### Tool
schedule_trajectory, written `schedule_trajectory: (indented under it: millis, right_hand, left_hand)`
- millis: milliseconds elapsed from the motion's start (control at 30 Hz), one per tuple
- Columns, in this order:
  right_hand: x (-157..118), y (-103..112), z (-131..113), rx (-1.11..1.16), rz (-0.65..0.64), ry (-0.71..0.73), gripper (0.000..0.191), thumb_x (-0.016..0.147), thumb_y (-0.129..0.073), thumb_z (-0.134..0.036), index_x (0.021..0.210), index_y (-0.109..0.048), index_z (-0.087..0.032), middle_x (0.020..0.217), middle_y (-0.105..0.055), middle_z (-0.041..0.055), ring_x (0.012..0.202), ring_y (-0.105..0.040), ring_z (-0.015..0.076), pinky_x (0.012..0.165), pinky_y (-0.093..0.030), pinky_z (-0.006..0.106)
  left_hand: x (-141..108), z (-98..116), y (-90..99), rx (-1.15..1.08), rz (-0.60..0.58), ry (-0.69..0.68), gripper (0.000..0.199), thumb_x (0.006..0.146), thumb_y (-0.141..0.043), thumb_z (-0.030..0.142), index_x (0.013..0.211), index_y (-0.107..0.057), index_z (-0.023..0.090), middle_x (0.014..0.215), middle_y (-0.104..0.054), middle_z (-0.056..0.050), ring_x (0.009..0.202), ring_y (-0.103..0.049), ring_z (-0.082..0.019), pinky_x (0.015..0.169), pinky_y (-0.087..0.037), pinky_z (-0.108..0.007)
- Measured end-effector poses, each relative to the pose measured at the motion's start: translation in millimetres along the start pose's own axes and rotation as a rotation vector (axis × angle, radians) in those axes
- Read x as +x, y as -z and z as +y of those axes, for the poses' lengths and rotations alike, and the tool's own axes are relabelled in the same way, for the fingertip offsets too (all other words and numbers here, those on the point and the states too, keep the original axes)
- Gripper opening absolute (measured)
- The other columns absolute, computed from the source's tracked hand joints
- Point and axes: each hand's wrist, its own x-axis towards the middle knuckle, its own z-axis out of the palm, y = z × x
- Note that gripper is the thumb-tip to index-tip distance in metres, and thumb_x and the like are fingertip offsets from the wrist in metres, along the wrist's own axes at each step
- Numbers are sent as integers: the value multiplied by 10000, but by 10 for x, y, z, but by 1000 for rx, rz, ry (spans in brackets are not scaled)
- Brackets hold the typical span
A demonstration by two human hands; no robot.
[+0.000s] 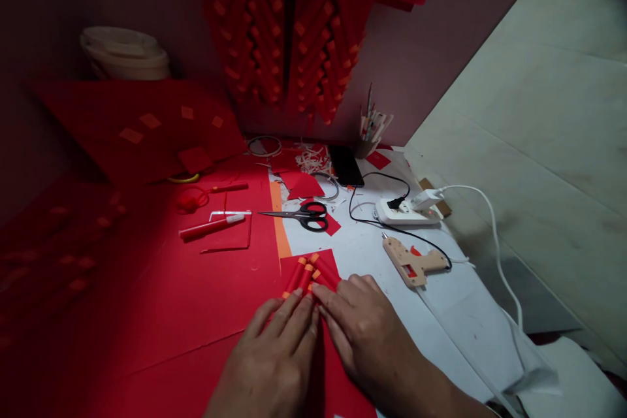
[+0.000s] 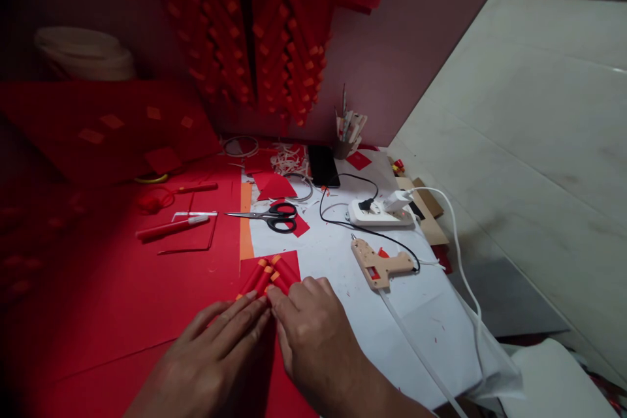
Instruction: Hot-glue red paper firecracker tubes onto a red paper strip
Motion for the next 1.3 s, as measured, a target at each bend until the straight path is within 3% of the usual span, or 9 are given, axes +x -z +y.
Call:
schedule_trajectory:
  millis: [400,633,900,1200,1300]
  right_hand:
    - [8,58,106,23,119,-117,247,999,-458,-108,1092,-681,-160,765,-605,46,735,-484,223,698,-320,359]
    - [14,66,77,48,63,-98,242,991,-461,-109,1050,-688,-172,757,-593,44,721,-474,218,687,-319,356]
    - [4,50,57,82,-15,-50,334,983,-458,-95,1191,-700,-195,785,-619,56,730,-488,221,685,-339,357]
    - [-10,32,46,76,-69,-69,366,966,-463,-83,1220,-697,-203,809,-662,60,749,-510,229,705,-361,366]
    - [-9,31,40,72,-66,-69,360,964,-468,-89,1217,-697,-206,808,-660,60,746,-512,229,702,-359,364]
  left_hand:
    - [-10,-5,22,13,5,-14,354,960,-453,234,1108,-774,209,1222,-775,13,1092,-702,-179,984,-421,-333]
    - [-10,-16,2,16,13,-14,370,978,-430,236,1115,-772,209,1217,-777,8,1095,-694,-181,987,-427,-326]
    - [8,-32,41,14,25,-31,351,962,-458,258,1122,-765,199,1207,-782,6,1090,-699,-185,985,-450,-337]
    - [5,-39,38,48,-49,-98,372,952,-473,269,1178,-741,145,1252,-761,-65,1110,-691,-233,945,-497,-365]
    - [-24,-33,33,43,-25,-68,361,972,-455,278,1149,-751,174,1237,-769,-35,1119,-678,-216,978,-462,-352]
